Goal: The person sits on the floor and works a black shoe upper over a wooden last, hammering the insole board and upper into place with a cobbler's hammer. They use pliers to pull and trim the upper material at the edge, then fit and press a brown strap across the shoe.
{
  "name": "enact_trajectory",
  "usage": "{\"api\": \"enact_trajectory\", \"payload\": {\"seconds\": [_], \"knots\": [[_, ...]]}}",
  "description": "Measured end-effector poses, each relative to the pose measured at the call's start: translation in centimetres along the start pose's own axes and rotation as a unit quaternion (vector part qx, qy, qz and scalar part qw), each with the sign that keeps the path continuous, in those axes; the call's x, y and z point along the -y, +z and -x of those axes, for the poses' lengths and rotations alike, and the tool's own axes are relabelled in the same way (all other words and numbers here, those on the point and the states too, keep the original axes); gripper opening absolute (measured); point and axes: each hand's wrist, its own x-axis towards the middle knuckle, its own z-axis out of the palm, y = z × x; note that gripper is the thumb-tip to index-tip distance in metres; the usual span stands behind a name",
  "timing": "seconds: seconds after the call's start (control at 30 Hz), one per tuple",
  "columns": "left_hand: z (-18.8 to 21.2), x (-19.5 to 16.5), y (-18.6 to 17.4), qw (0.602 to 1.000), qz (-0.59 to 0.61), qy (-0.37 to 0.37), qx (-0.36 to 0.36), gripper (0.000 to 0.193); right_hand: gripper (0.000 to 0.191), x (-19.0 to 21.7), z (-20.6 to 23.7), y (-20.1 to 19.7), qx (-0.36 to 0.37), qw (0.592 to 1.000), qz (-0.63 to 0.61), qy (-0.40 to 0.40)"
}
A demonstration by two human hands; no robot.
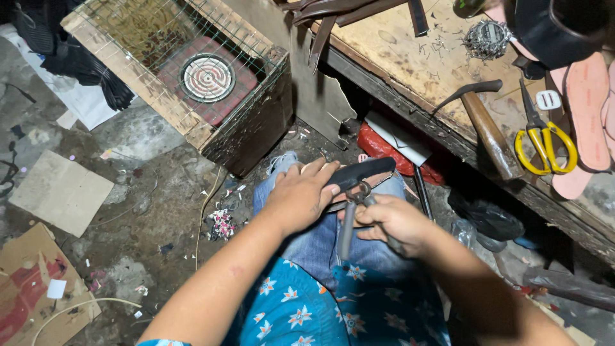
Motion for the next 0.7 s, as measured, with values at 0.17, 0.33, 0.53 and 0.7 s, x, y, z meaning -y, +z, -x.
{"api": "enact_trajectory", "payload": {"seconds": [0.17,0.33,0.53,0.7], "knots": [[1.6,-0.4,0.9,0.994,-0.060,0.051,-0.078,0.053,0.038,1.6,1.6,-1.4,-0.035,0.986,0.162,0.019],[0.6,0.3,1.0,0.999,-0.002,0.024,-0.042,0.052,0.034,-0.3,0.4,-0.6,-0.187,0.783,0.528,-0.271],[-0.5,0.0,0.1,1.000,0.029,-0.007,-0.008,0.051,0.031,-1.6,-1.4,-0.3,-0.248,0.774,0.525,-0.252],[-2.0,-1.0,-0.2,0.996,0.061,-0.051,0.040,0.052,0.031,-1.6,-0.7,0.3,-0.235,0.756,0.531,-0.303]]}}
